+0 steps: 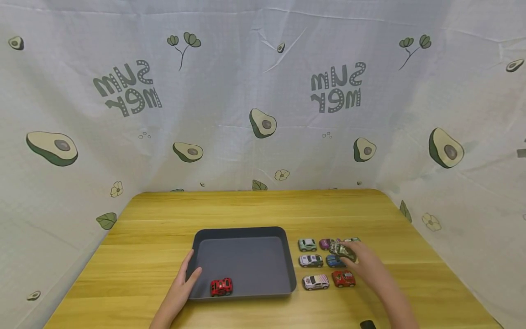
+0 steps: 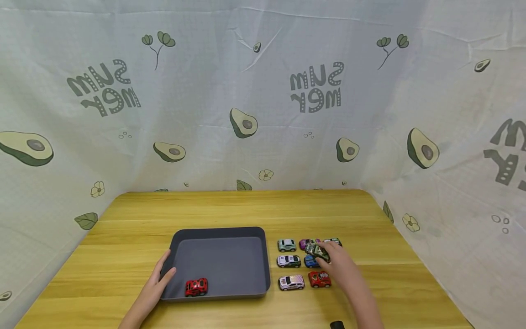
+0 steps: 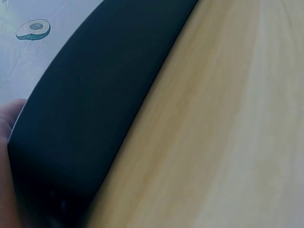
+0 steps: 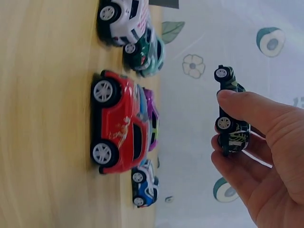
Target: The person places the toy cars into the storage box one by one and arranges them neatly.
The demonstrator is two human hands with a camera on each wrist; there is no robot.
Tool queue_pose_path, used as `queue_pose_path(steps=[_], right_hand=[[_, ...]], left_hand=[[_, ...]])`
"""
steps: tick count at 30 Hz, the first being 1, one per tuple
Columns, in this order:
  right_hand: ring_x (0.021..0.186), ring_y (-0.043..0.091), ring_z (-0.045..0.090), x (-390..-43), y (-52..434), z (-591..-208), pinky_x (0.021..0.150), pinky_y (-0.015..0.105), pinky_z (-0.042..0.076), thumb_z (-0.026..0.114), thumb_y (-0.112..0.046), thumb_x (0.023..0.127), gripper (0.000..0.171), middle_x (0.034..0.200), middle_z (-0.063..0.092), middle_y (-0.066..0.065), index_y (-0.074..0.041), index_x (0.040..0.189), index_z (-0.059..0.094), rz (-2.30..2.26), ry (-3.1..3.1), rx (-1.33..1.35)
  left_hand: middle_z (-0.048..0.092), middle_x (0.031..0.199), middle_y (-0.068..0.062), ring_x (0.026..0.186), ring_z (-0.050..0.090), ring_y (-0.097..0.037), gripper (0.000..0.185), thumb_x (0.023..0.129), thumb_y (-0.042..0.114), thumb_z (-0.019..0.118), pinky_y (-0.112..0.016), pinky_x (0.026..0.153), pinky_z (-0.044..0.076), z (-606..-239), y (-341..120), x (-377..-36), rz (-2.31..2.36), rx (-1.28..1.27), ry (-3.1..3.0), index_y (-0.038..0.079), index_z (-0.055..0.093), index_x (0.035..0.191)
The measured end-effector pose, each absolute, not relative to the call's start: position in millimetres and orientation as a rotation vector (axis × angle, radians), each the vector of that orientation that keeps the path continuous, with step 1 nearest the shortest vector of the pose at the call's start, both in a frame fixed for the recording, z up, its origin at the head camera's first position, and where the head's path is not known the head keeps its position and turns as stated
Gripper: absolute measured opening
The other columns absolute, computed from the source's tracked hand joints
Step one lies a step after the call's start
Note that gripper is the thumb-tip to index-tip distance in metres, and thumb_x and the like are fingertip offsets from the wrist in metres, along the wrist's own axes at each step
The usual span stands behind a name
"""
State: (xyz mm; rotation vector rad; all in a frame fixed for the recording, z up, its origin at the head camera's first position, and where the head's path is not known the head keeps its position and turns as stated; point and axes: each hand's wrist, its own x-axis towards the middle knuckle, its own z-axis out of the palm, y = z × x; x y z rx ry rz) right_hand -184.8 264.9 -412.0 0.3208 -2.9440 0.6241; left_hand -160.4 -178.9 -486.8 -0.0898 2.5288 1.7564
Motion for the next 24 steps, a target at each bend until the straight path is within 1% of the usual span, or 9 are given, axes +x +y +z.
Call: queue_pose_path(steps=[6, 12, 19, 24], right_hand=[[0.107, 0.045, 0.051, -184, 252, -407, 0.085, 0.055, 0.046, 0.065, -0.017, 0.082, 0.044, 0.119, 0.053, 0.025, 0.001, 0.120, 0.054, 0.645, -3.001, 0.310], [0.113, 0.049, 0.045, -185, 238, -406, 0.089, 0.059, 0.042, 0.065, -0.016, 0.082, 0.043, 0.124, 0.049, 0.030, -0.001, 0.121, 0.055, 0.671, -2.999, 0.312], [0.108, 0.040, 0.053, -188, 221, -409, 0.089, 0.053, 0.046, 0.066, -0.014, 0.081, 0.041, 0.116, 0.057, 0.021, -0.002, 0.119, 0.056, 0.715, -2.936, 0.358], [0.110, 0.037, 0.053, -189, 209, -408, 0.092, 0.051, 0.045, 0.065, -0.016, 0.082, 0.041, 0.119, 0.057, 0.019, -0.002, 0.120, 0.056, 0.748, -2.934, 0.370]], left_hand=[[0.004, 0.152, -0.020, 0.138, 0.001, -0.045, 0.068, 0.095, 0.037, 0.044, -0.066, 0.105, 0.008, -487, -179, -162, 1.782, -0.077, 2.500, 0.013, 0.009, 0.147], [0.003, 0.152, -0.019, 0.138, 0.001, -0.045, 0.068, 0.094, 0.038, 0.044, -0.066, 0.105, 0.008, -488, -179, -162, 1.783, -0.081, 2.489, 0.014, 0.008, 0.147], [0.003, 0.152, -0.019, 0.138, 0.000, -0.045, 0.068, 0.094, 0.039, 0.044, -0.066, 0.105, 0.008, -489, -180, -162, 1.780, -0.094, 2.485, 0.014, 0.008, 0.147], [0.002, 0.153, -0.019, 0.138, 0.000, -0.044, 0.069, 0.094, 0.040, 0.044, -0.066, 0.105, 0.007, -488, -179, -163, 1.784, -0.094, 2.477, 0.014, 0.008, 0.147]])
